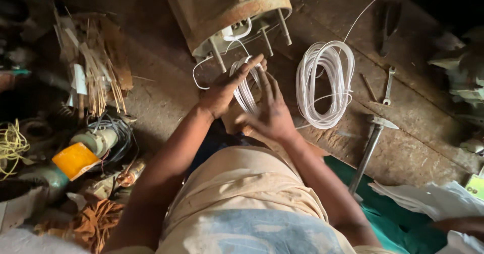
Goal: The person winds a white cable around the stator of an electric motor, using both hands to guide and secure the cable in place. They repeatedly adjust the cable and use a wooden stick to press it into position.
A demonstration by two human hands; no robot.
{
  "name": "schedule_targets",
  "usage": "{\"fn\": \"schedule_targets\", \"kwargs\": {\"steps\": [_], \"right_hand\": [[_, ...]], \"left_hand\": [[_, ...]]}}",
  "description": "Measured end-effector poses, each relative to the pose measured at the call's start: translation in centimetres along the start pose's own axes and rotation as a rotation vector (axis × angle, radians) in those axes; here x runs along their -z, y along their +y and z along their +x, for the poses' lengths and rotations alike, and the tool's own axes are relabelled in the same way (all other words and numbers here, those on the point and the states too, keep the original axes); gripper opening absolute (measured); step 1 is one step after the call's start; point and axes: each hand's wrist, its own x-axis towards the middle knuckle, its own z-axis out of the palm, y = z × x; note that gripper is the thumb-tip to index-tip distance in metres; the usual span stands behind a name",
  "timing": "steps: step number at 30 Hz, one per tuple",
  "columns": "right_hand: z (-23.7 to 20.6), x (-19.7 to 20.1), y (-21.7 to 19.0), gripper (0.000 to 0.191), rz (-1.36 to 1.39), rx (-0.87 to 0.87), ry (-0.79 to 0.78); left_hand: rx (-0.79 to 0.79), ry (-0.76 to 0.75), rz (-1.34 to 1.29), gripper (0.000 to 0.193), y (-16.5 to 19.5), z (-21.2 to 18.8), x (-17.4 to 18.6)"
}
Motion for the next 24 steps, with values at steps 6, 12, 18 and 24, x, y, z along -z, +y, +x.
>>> {"fn": "schedule_targets", "kwargs": {"steps": [6,12,18,24], "right_hand": [[-0.6,-1.4,-1.1,0.112,-0.206,-0.199,-0.003],[-1.3,-1.8,0.1,0.099,-0.292,-0.004,0.087],[-0.4,-2.3,0.5,0.087,-0.356,0.06,0.129],[-0.1,0.9,-1.8,0.087,-0.343,0.087,0.172]], "left_hand": [[0.056,0.169,-0.329,0.045,-1.4,1.4,0.0],[0.003,0.356,-0.086,0.056,-2.5,2.1,-0.5],[0.042,0.504,-0.219,0.056,-3.4,4.4,-0.5],[0.051,-0.002,-0.095,0.078,-0.5,1.6,0.3]]}}
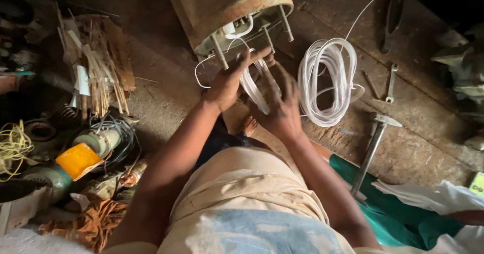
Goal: The person winds a white cable around the stator of an electric motor, using both hands to guide and secure the cable in place. They repeatedly adjust the cable and use a wooden stick to press it into position.
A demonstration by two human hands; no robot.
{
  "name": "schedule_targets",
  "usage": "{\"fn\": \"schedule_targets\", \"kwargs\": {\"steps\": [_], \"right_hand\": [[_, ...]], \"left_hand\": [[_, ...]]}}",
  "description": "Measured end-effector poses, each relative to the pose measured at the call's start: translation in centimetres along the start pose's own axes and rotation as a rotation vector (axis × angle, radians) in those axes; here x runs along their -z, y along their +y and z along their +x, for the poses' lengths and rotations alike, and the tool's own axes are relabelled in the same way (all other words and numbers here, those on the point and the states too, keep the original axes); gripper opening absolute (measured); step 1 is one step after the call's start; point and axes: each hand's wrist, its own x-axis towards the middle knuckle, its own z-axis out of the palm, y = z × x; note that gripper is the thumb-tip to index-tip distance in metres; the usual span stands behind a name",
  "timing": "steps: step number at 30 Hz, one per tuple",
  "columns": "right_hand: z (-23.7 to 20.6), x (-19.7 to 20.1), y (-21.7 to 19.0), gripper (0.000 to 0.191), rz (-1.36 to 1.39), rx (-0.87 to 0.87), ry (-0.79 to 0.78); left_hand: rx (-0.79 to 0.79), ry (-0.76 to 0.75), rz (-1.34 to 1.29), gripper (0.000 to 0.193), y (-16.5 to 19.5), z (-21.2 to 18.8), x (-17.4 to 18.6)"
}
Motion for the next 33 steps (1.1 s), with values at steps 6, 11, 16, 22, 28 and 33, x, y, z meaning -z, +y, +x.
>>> {"fn": "schedule_targets", "kwargs": {"steps": [6,11,16,22,28,33], "right_hand": [[-2.5,-0.1,-1.7,0.028,0.294,-0.259,-0.076],[-3.4,-3.2,-1.3,0.039,0.336,-0.557,-0.133],[-4.3,-3.5,-0.6,0.04,0.23,-0.475,-0.106],[-4.4,-4.4,-0.8,0.033,0.368,-0.567,-0.216],[-4.0,-3.8,-1.0,0.032,0.452,-0.56,-0.352],[-4.0,-1.4,-0.3,0.027,0.298,-0.222,-0.137]], "left_hand": [[-0.004,-0.234,0.046,0.076,1.5,-1.7,-0.2],[-0.05,-0.229,0.351,0.075,1.2,-2.3,0.4],[-0.102,-0.105,0.43,0.07,0.0,-2.6,0.7],[-0.087,0.093,0.06,0.062,-2.2,-3.1,-1.1],[-0.144,0.1,0.207,0.063,-1.6,-3.7,-0.5],[-0.073,0.181,0.173,0.063,-1.3,-5.1,-0.9]]}}
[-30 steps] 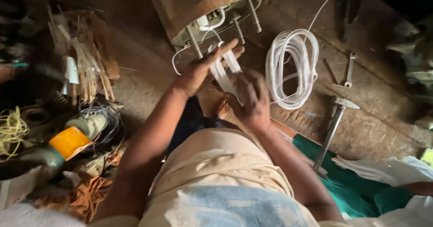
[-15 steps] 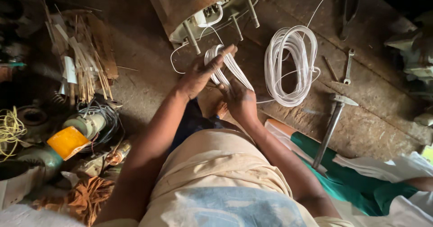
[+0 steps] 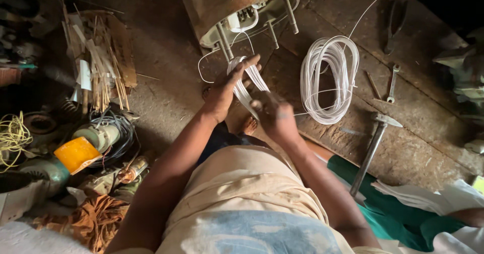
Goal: The person winds a white cable around the stator of an electric motor, using both hands to guide and secure the cable in place. They repeatedly adjust the cable and use a wooden stick to press it into position.
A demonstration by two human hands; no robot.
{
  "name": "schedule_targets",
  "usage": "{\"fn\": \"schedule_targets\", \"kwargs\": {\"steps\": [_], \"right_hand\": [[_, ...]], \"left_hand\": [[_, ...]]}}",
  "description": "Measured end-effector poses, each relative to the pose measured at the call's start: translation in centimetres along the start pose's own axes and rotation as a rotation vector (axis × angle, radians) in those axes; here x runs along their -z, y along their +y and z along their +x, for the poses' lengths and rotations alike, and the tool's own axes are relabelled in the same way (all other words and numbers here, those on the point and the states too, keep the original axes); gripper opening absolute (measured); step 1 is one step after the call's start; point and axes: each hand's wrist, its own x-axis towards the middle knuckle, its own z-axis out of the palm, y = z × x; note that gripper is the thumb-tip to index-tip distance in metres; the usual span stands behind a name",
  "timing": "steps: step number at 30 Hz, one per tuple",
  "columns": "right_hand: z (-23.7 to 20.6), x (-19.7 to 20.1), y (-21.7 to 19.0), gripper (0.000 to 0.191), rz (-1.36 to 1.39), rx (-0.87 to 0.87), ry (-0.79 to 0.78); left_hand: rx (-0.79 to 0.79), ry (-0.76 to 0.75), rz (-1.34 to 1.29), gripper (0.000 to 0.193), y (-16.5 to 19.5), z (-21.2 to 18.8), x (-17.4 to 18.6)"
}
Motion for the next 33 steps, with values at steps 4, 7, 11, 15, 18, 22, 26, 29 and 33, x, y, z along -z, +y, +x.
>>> {"fn": "schedule_targets", "kwargs": {"steps": [4,7,11,15,18,22,26,29,33], "right_hand": [[1.2,1.0,1.0,0.033,-0.164,0.127,0.143],[2.9,0.3,2.1,0.049,0.171,-0.025,0.006],[3.9,-0.3,3.5,0.041,0.341,0.069,-0.013],[3.3,-0.2,5.1,0.04,0.072,0.094,0.02],[3.2,-0.6,6.5,0.04,0.074,0.096,-0.01],[4.4,-0.9,7.7,0.047,-0.02,0.215,0.064],[7.1,0.7,7.2,0.012,-0.224,0.214,0.013],[8.1,1.3,5.0,0.012,-0.039,0.183,0.096],[8.4,1.0,2.5,0.012,-0.016,0.132,0.145]], "left_hand": [[-0.022,-0.015,-0.031,0.06,0.8,-0.6,-0.8],[-0.083,-0.031,0.192,0.062,1.7,-0.7,-0.7],[0.01,-0.056,0.301,0.056,2.1,-0.3,0.6],[0.254,0.137,0.347,0.04,0.5,1.3,1.7],[0.175,0.196,0.116,0.033,-1.0,1.9,1.9],[0.102,0.022,-0.036,0.046,-1.9,1.5,1.9],[0.107,-0.022,-0.157,0.053,-2.0,1.3,1.3],[0.173,-0.086,-0.288,0.058,-2.0,1.2,0.5],[0.095,-0.063,-0.252,0.046,-1.5,1.2,0.3]]}}
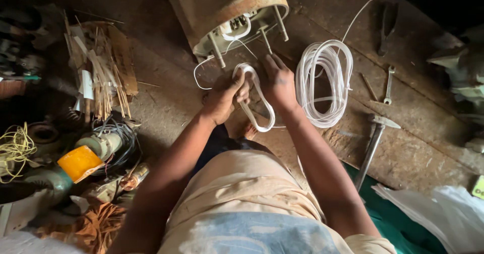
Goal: The person winds a white cable around the stator of an electric motor, using both hands to guide and secure the cable in place. They repeatedly adjust the cable and use a wooden stick to press it into position.
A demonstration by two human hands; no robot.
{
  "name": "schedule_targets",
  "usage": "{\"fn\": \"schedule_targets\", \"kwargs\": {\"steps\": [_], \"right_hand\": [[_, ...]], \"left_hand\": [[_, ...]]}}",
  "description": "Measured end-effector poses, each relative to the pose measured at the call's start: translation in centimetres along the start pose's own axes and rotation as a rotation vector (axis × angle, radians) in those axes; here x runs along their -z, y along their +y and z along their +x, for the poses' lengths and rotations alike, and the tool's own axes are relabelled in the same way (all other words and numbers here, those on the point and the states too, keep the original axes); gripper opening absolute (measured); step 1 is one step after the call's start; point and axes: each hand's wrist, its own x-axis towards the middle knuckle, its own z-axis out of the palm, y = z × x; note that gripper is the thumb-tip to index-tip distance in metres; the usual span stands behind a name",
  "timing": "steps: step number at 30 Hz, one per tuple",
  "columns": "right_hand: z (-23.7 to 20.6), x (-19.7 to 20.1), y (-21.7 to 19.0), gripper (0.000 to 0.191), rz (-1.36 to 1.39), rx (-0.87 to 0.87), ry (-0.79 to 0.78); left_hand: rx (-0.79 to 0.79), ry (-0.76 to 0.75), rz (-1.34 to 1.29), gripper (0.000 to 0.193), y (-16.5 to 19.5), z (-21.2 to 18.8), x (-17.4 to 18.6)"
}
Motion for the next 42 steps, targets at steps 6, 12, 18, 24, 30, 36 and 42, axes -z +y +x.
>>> {"fn": "schedule_targets", "kwargs": {"steps": [6,12,18,24,30,36,42], "right_hand": [[-1.6,-0.1,0.4,0.012,0.16,-0.218,-0.114],[-2.4,-1.7,0.9,0.012,0.046,-0.061,0.017],[-1.2,-2.0,0.2,0.023,0.09,-0.31,0.107],[0.3,-1.4,-0.2,0.029,0.09,-0.446,0.089],[0.3,-1.2,-0.7,0.024,0.159,-0.417,0.042],[-0.3,-0.9,-0.3,0.022,0.122,-0.391,-0.014],[-0.9,-1.2,-0.1,0.025,0.148,-0.426,0.018]], "left_hand": [[-0.057,-0.075,-0.009,0.05,1.5,0.3,0.7],[0.011,-0.134,-0.049,0.068,2.1,0.7,0.7],[-0.002,-0.094,0.197,0.063,3.2,2.6,0.7],[-0.146,0.153,0.432,0.042,2.3,3.1,-0.2],[-0.127,0.102,0.574,0.046,3.3,2.0,0.4],[-0.088,0.009,0.461,0.053,3.7,2.1,-0.3],[-0.237,-0.081,0.73,0.061,3.4,2.1,-0.9]]}}
